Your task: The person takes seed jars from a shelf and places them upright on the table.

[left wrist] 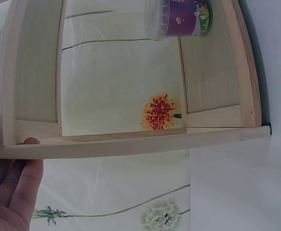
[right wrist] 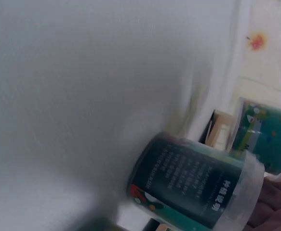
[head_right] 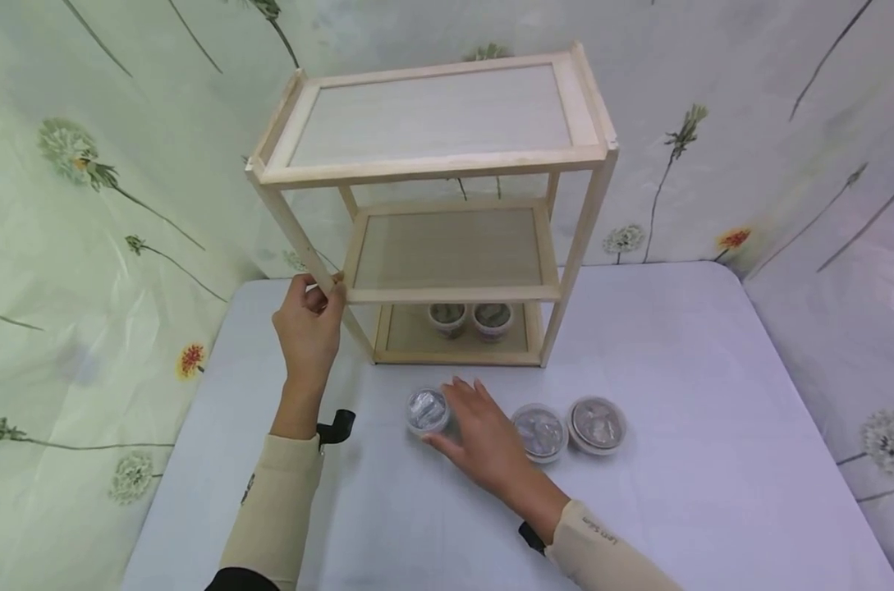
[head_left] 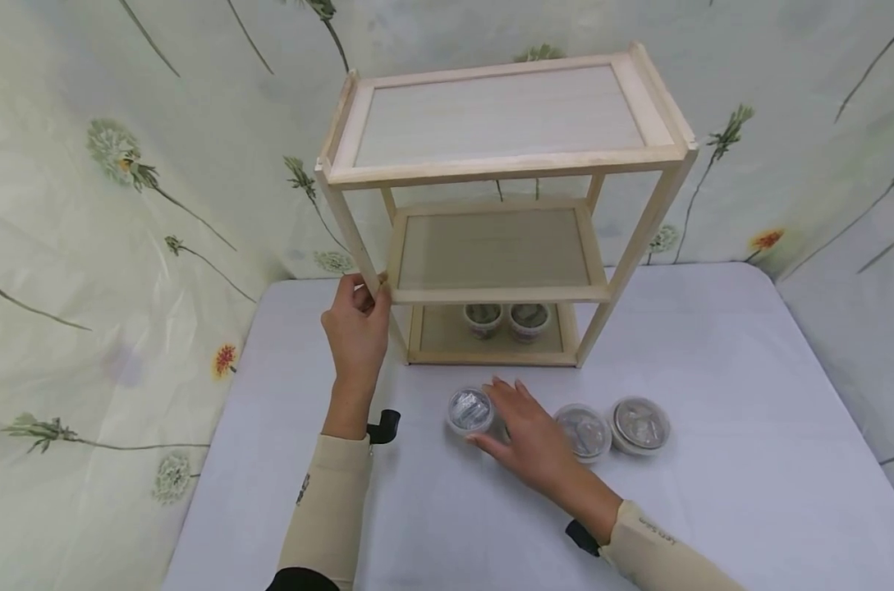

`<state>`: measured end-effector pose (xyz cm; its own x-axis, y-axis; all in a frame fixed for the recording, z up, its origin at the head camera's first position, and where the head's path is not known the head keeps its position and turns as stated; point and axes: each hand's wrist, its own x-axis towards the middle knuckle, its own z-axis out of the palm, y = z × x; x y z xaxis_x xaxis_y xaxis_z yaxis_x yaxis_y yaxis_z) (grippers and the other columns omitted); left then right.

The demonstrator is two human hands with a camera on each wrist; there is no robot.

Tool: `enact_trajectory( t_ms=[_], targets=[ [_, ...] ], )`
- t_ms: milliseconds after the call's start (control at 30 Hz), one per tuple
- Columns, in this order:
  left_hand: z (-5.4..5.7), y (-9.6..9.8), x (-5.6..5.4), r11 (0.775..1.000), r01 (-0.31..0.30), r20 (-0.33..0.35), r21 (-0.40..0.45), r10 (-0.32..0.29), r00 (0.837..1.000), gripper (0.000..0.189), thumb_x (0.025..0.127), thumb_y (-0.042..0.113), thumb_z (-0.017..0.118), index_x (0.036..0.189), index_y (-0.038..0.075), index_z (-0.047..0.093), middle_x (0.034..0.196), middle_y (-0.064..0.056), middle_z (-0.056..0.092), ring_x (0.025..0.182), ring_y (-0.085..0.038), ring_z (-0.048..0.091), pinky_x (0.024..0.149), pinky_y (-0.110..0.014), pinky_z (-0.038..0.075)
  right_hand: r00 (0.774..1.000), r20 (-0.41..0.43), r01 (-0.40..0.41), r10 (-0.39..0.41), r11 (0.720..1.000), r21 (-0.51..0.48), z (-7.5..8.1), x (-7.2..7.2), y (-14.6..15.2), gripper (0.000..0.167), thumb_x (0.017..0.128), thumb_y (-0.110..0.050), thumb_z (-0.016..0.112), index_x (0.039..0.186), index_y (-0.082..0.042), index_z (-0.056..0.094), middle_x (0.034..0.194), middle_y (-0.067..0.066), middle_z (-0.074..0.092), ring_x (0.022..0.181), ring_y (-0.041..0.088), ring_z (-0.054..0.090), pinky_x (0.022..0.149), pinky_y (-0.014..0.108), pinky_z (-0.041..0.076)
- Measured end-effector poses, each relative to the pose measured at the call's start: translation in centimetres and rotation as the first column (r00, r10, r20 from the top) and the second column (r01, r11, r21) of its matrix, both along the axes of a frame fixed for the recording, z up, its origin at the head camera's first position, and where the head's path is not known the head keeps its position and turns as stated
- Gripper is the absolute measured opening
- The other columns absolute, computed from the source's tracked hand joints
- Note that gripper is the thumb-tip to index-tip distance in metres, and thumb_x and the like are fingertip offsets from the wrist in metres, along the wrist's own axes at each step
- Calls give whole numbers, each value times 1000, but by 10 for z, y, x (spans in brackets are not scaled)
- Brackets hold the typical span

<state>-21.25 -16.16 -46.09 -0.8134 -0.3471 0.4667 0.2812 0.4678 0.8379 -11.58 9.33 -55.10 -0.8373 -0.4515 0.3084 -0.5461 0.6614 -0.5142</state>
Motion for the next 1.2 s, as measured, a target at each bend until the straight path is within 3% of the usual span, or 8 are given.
enact_trajectory(
  t_ms=[200,500,833,1200],
  targets=[
    [1,0,1,1000,0,-15,-1,0,1000,17,99,10,71,112,-1,68,107,-14,78,92,-21,78,78,-40,63,997,-78,-24,30,998,66,-10,-1,-1,73,86,-45,85,134,4,62,137,27,64,136,42,54,120,56,32],
    [1,0,1,1000,-13,-15,9,13,1000,17,98,9,72,111,-1,69,106,-14,78,91,-22,78,78,-42,63,990,-127,-35,52,990,135,-16,3,0,74,85,-47,85,134,3,62,135,23,66,138,41,53,120,58,31],
    [1,0,2,1000,-7,-17,-3,7,1000,16,98,8,71,112,-1,69,107,-13,79,90,-22,78,77,-43,63,991,-120,-30,60,971,237,-18,7,0,73,90,-50,80,137,3,62,140,19,64,145,38,45,123,55,26],
    [3,2,1,1000,-7,-18,-12,7,1000,16,98,8,72,111,-1,69,106,-14,79,89,-22,78,76,-42,63,994,-95,-24,48,972,233,-13,5,6,75,84,-50,86,130,5,64,141,25,61,146,43,42,122,59,24]
  ],
)
